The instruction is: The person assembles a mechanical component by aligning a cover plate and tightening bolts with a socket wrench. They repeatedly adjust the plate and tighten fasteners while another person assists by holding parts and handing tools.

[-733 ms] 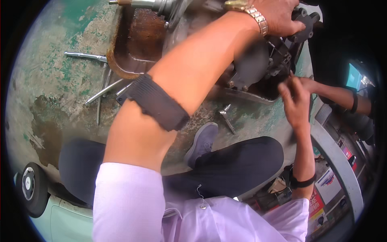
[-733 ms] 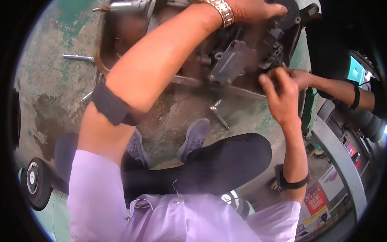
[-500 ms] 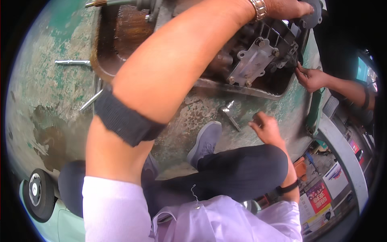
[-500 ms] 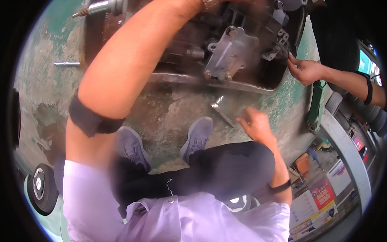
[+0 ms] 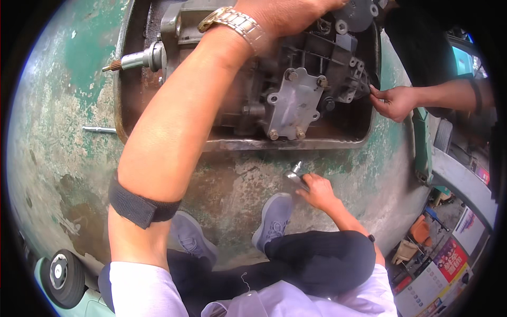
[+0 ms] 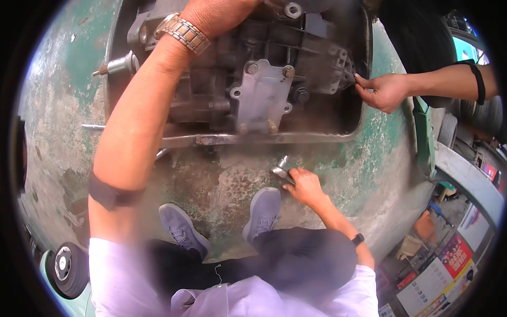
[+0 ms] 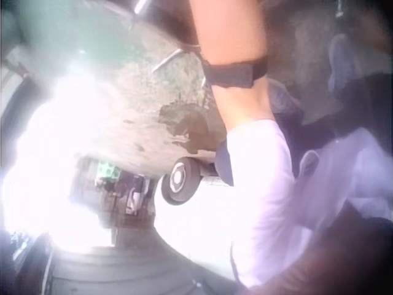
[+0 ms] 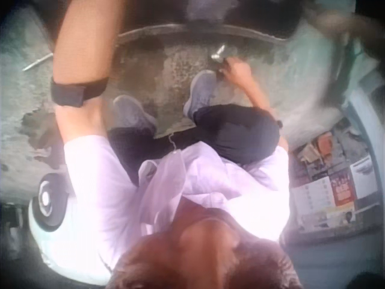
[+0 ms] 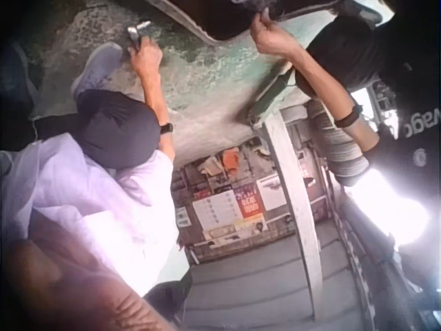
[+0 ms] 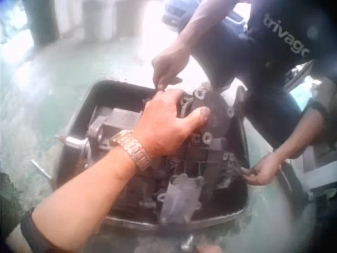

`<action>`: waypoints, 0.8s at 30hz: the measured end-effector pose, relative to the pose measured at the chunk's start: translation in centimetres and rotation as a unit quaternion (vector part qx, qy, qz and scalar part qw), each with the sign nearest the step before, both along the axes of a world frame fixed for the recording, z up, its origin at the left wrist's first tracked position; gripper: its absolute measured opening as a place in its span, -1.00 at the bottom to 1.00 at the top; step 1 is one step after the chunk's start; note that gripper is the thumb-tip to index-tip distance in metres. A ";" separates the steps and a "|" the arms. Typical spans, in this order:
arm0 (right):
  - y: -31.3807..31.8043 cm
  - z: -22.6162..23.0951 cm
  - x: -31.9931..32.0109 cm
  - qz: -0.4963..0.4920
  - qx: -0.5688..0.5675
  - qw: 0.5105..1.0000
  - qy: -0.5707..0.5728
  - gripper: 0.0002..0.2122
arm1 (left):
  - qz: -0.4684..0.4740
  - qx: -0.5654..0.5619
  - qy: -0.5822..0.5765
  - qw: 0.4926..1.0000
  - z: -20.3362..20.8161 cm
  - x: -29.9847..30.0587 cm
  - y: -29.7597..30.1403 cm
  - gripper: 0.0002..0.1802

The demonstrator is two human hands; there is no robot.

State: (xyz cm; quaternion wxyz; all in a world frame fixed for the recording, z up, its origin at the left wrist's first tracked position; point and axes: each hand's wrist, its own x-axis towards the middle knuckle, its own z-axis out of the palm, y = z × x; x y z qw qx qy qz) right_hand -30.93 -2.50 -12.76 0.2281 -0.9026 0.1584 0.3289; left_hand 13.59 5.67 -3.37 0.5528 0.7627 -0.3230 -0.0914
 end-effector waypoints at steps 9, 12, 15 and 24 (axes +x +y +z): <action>-1.7 9.3 9.2 -0.068 0.146 0.983 -0.084 -0.81 | 0.018 -0.002 -0.042 0.999 -0.6 0.0 -0.1 -0.32; -2.6 12.8 15.5 -0.051 0.112 0.944 -0.307 -0.82 | 0.029 -0.004 -0.059 0.998 -0.6 0.0 -0.1 -0.31; -2.6 13.0 21.8 -0.100 0.061 0.921 -0.372 -0.78 | 0.024 -0.014 -0.038 0.999 -0.4 -0.1 0.0 -0.31; -0.2 10.1 29.6 -0.023 -0.099 0.895 -0.435 -0.71 | 0.029 -0.017 -0.034 0.999 -0.4 -0.1 -0.1 -0.37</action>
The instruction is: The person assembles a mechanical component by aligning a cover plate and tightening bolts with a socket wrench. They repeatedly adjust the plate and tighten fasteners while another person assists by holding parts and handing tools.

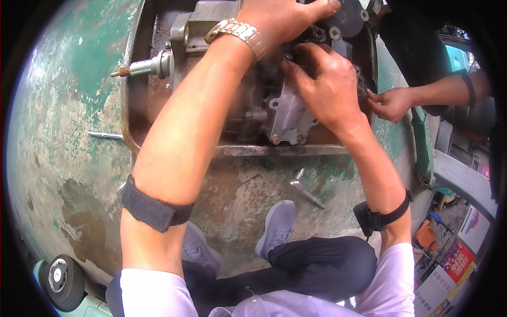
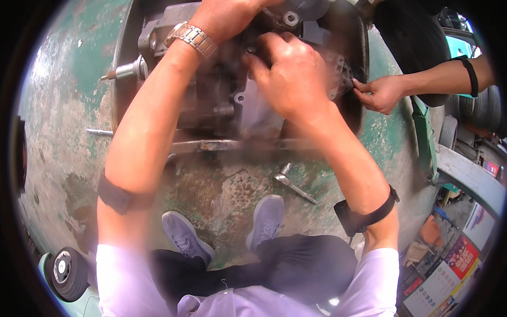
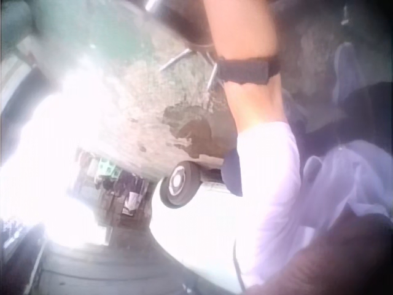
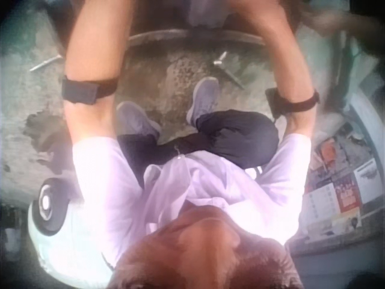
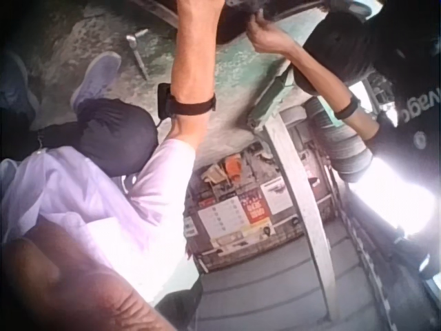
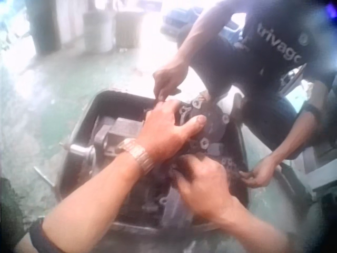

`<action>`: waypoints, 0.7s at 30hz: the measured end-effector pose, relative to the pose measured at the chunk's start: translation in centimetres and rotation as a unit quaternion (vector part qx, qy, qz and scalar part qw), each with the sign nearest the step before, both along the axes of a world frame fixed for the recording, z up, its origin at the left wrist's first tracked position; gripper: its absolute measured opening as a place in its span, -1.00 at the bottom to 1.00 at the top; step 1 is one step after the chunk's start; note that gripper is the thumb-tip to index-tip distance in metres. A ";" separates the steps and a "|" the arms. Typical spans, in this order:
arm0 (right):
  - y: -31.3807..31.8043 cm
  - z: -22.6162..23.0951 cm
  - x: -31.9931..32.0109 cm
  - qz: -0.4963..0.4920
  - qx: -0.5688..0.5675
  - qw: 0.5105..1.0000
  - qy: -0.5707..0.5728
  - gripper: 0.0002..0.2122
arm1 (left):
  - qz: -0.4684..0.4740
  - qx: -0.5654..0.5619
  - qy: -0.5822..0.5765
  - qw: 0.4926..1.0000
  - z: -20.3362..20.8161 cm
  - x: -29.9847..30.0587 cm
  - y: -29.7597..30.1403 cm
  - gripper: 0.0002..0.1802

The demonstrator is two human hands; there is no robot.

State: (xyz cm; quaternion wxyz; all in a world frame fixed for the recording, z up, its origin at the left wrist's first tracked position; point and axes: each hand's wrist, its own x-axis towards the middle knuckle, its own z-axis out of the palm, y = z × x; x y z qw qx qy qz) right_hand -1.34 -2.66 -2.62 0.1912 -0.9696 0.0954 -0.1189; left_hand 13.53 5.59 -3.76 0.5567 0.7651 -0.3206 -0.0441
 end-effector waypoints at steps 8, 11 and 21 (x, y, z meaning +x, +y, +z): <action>0.3 -1.0 0.5 0.070 -0.071 0.994 -0.049 -0.84 | 0.004 -0.011 -0.016 1.000 -0.3 0.1 -0.1 -0.36; 0.5 0.1 -0.3 0.102 -0.041 0.986 -0.124 -0.87 | 0.004 -0.024 -0.025 0.999 -0.4 0.1 -0.2 -0.36; -3.6 2.1 -0.4 -0.010 0.127 0.966 -0.227 -0.81 | -0.023 -0.015 0.032 0.999 0.7 -0.1 0.4 -0.38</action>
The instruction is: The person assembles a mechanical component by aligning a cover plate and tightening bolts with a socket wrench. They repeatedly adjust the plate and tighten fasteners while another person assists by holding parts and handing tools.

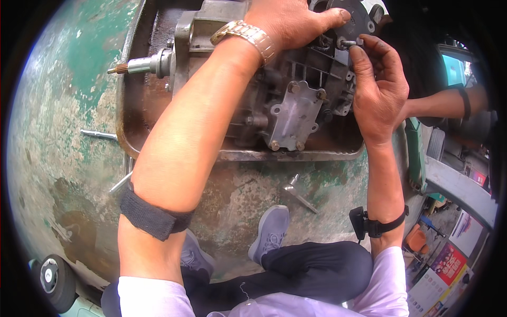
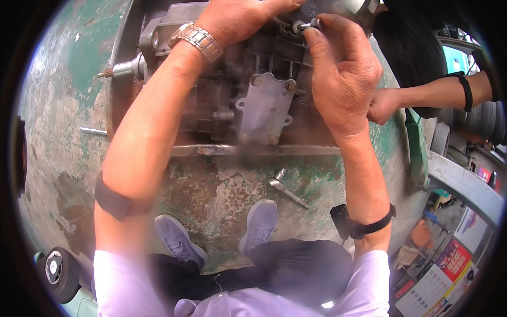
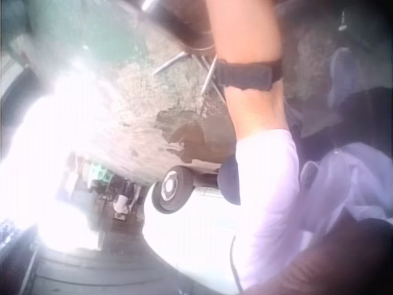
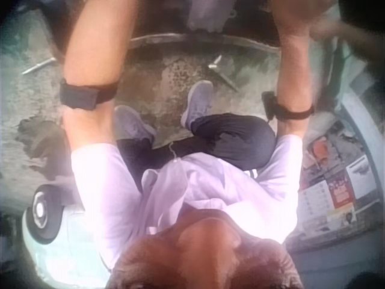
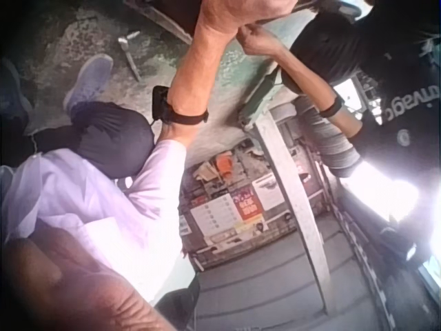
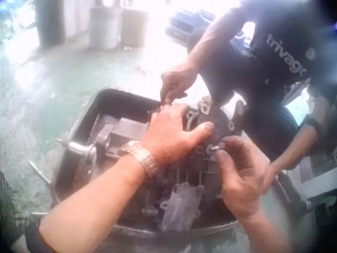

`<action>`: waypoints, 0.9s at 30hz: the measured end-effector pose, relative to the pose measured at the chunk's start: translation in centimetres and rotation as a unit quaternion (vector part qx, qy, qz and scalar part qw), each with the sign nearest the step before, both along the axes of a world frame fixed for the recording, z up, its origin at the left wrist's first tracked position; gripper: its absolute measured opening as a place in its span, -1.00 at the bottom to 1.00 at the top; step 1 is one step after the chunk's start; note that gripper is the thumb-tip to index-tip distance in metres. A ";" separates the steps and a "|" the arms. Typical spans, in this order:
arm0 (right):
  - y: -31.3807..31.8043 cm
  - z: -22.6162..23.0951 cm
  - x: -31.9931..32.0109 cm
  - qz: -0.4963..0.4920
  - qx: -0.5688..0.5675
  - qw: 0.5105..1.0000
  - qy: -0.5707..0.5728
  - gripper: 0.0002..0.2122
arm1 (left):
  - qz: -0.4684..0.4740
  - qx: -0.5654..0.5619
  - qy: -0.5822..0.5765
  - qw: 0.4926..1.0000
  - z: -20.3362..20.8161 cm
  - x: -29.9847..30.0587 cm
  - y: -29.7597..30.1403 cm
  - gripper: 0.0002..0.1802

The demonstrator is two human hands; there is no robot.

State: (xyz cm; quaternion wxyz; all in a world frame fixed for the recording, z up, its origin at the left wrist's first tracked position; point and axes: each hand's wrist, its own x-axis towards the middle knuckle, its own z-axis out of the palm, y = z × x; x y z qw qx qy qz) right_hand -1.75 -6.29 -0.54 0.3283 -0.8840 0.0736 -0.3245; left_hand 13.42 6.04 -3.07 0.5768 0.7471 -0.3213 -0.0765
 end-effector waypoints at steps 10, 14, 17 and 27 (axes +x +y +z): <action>-0.5 1.3 0.4 0.040 -0.119 0.991 0.039 -0.80 | 0.020 0.019 -0.032 0.999 -0.2 -0.1 0.0 -0.34; -0.7 1.6 0.7 0.042 -0.147 0.986 0.074 -0.79 | 0.019 0.026 -0.036 0.999 -0.3 -0.1 0.0 -0.32; -0.8 1.6 0.4 0.044 -0.152 0.983 0.091 -0.76 | 0.005 0.010 -0.018 1.000 -0.4 -0.1 0.2 -0.33; -3.1 5.5 4.7 -0.014 0.041 0.995 0.089 -0.65 | -0.013 -0.034 -0.045 0.998 -0.2 -0.4 1.0 -0.29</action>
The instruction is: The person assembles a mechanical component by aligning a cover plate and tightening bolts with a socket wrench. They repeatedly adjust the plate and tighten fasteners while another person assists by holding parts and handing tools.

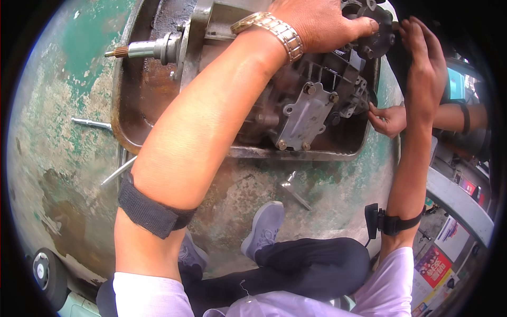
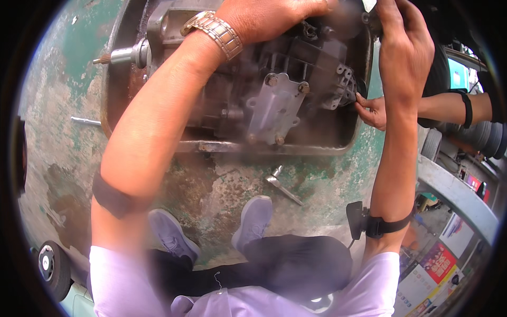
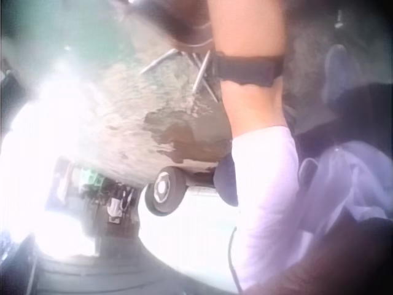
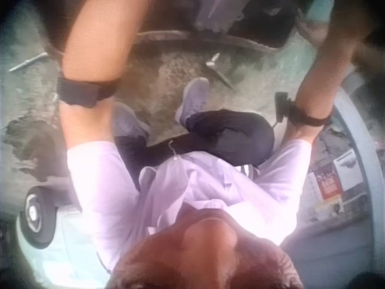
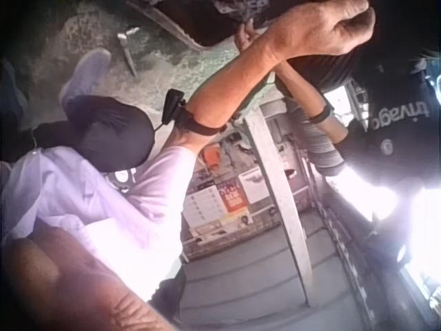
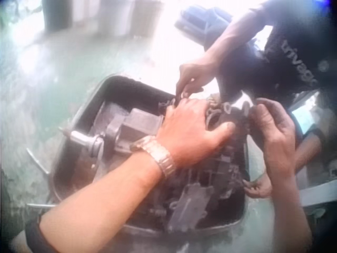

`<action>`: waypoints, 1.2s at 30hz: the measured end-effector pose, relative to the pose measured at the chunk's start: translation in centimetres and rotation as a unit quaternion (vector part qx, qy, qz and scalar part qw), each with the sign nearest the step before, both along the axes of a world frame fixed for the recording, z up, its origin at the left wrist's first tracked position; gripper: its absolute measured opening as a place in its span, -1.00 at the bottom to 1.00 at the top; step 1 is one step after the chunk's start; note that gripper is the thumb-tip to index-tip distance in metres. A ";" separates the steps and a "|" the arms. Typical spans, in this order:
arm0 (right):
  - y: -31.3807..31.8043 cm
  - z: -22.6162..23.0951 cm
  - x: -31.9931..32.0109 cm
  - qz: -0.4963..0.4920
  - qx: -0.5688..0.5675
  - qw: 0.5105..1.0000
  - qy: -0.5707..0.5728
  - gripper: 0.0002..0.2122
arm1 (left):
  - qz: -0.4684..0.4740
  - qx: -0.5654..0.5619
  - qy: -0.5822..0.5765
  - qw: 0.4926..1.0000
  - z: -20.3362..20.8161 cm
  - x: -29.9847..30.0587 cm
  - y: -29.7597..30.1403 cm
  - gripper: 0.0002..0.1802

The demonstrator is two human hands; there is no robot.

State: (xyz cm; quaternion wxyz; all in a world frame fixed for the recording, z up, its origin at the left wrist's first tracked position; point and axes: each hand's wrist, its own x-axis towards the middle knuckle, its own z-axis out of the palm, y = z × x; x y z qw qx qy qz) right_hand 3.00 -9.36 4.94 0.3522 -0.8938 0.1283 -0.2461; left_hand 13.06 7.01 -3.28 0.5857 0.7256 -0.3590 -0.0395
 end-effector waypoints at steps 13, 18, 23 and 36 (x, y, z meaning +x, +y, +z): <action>2.9 -2.1 6.6 0.050 0.052 0.992 0.105 -0.56 | 0.038 -0.019 -0.018 0.999 -1.6 0.3 -1.3 -0.38; 1.5 -3.4 6.4 -0.023 0.085 0.992 0.092 -0.54 | 0.019 -0.029 0.003 0.999 -1.7 -0.2 -1.0 -0.47; -0.8 -4.7 6.4 -0.031 0.071 0.991 0.106 -0.58 | 0.004 -0.058 0.021 0.998 -1.9 0.2 -1.6 -0.71; -2.1 -4.1 6.5 0.030 0.046 0.985 0.162 -0.54 | -0.021 -0.057 0.029 0.998 -1.1 1.0 0.1 -0.72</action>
